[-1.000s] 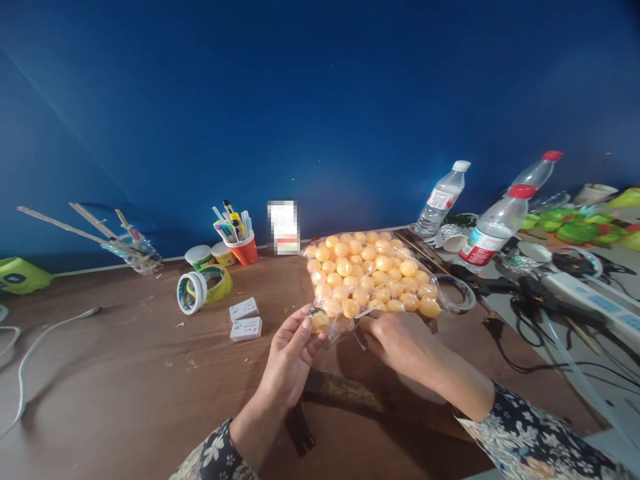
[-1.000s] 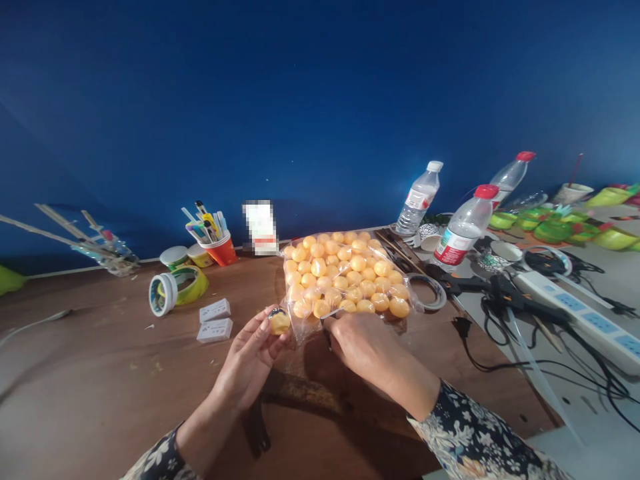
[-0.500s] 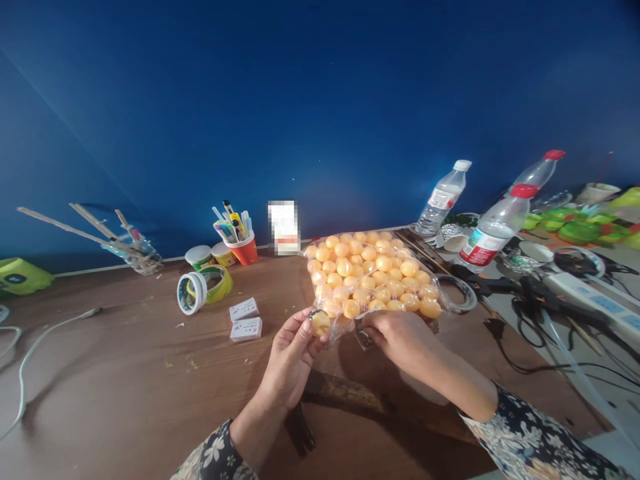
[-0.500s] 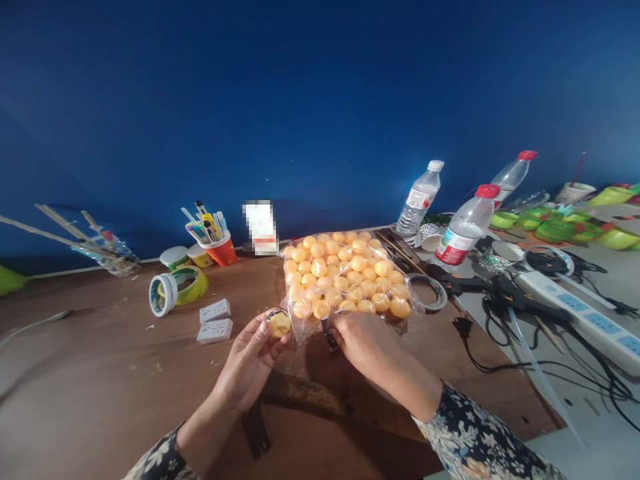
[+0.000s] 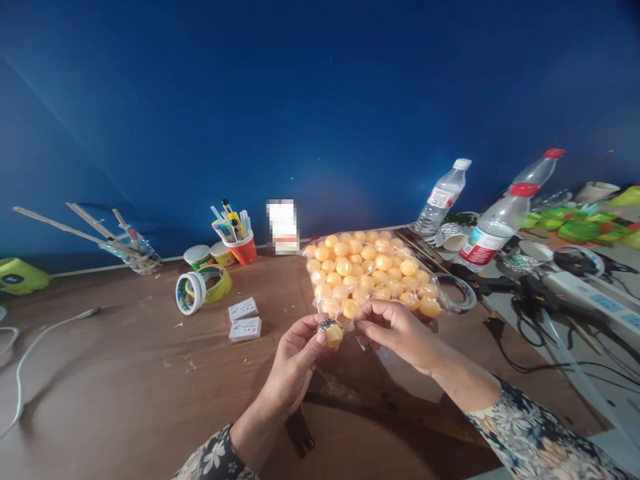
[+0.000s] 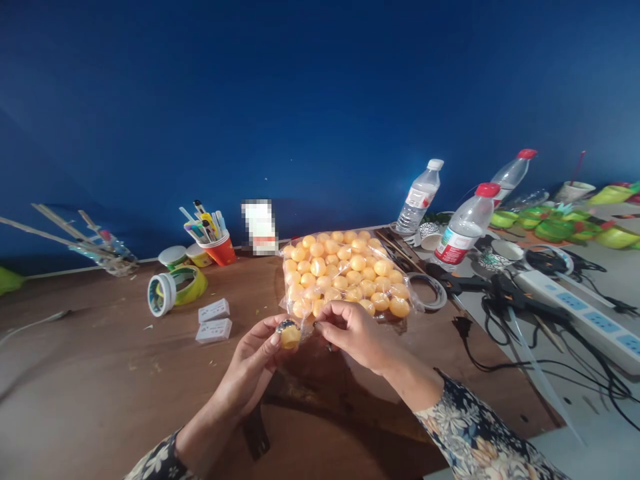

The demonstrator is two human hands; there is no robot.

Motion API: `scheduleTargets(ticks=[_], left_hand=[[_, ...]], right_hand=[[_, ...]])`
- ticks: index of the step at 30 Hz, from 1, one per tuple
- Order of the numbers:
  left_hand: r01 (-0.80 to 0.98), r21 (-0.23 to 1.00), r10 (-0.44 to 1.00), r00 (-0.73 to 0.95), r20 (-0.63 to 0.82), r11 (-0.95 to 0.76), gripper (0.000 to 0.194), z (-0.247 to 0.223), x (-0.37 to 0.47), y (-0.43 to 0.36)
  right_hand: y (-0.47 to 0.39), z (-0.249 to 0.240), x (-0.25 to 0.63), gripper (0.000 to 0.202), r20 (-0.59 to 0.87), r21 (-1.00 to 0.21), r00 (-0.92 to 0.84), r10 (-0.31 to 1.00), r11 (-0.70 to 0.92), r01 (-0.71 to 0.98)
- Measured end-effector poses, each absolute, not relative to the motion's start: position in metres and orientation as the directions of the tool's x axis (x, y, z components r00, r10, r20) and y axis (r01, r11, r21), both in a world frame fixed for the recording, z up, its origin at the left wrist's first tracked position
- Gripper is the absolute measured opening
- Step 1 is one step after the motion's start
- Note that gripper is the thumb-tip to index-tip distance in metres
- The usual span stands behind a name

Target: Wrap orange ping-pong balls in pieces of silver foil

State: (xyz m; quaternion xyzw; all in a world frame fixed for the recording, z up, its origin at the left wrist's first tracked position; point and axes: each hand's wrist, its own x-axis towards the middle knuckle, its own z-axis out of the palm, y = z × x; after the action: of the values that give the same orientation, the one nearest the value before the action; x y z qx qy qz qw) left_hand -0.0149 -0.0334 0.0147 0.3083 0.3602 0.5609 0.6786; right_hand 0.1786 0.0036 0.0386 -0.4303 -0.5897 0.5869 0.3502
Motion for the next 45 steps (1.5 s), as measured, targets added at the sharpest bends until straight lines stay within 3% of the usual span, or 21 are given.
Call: scheduleTargets(ticks=[8, 15, 18, 21, 25, 28, 32, 38, 40, 45], left_hand=[[-0.526, 0.827, 0.979, 0.151, -0.139, 0.199, 0.027, 0.02, -0.016, -0.035], [-0.549, 0.812, 0.979, 0.151, -0.136, 0.198, 0.026, 0.017, -0.017, -0.032], [-0.598, 0.775, 0.978, 0.155, -0.138, 0.205, 0.025, 0.018, -0.02, -0.031], [-0.674, 0.701, 0.97, 0.21, -0.119, 0.232, 0.032, 0.022, -0.025, -0.033], [-0.63, 0.711, 0.904, 0.426, -0.022, 0.314, 0.042, 0.026, -0.03, -0.039], [-0.508, 0.772, 0.825, 0.563, -0.038, 0.382, 0.043, 0.027, -0.031, -0.042], [-0.447, 0.805, 0.799, 0.599, -0.053, 0.389, 0.044, 0.028, -0.031, -0.044], [-0.396, 0.826, 0.773, 0.63, -0.074, 0.402, 0.044, 0.031, -0.031, -0.045], [-0.379, 0.825, 0.755, 0.65, -0.085, 0.419, 0.044, 0.031, -0.031, -0.045], [-0.387, 0.82, 0.747, 0.66, -0.073, 0.421, 0.041, 0.03, -0.031, -0.045]], right_hand=[[-0.002, 0.042, 0.169, 0.024, -0.147, -0.966, -0.484, 0.863, -0.231, -0.118], [-0.001, 0.039, 0.168, 0.022, -0.209, -0.927, -0.493, 0.845, -0.332, -0.175], [0.002, 0.04, 0.169, 0.021, -0.171, -0.975, -0.418, 0.892, -0.215, -0.06], [0.007, 0.048, 0.168, 0.018, -0.079, -0.986, -0.378, 0.923, -0.015, 0.168], [0.015, 0.062, 0.163, 0.013, 0.053, -0.898, -0.357, 0.933, 0.201, 0.392], [0.022, 0.067, 0.153, 0.013, 0.151, -0.803, -0.367, 0.918, 0.33, 0.496], [0.031, 0.064, 0.135, 0.018, 0.219, -0.723, -0.406, 0.888, 0.427, 0.544], [0.036, 0.06, 0.121, 0.02, 0.198, -0.88, -0.478, 0.856, 0.37, 0.298], [0.034, 0.062, 0.128, 0.017, 0.243, -0.839, -0.475, 0.846, 0.429, 0.335], [0.027, 0.068, 0.165, 0.013, 0.18, -0.705, -0.462, 0.868, 0.442, 0.555]])
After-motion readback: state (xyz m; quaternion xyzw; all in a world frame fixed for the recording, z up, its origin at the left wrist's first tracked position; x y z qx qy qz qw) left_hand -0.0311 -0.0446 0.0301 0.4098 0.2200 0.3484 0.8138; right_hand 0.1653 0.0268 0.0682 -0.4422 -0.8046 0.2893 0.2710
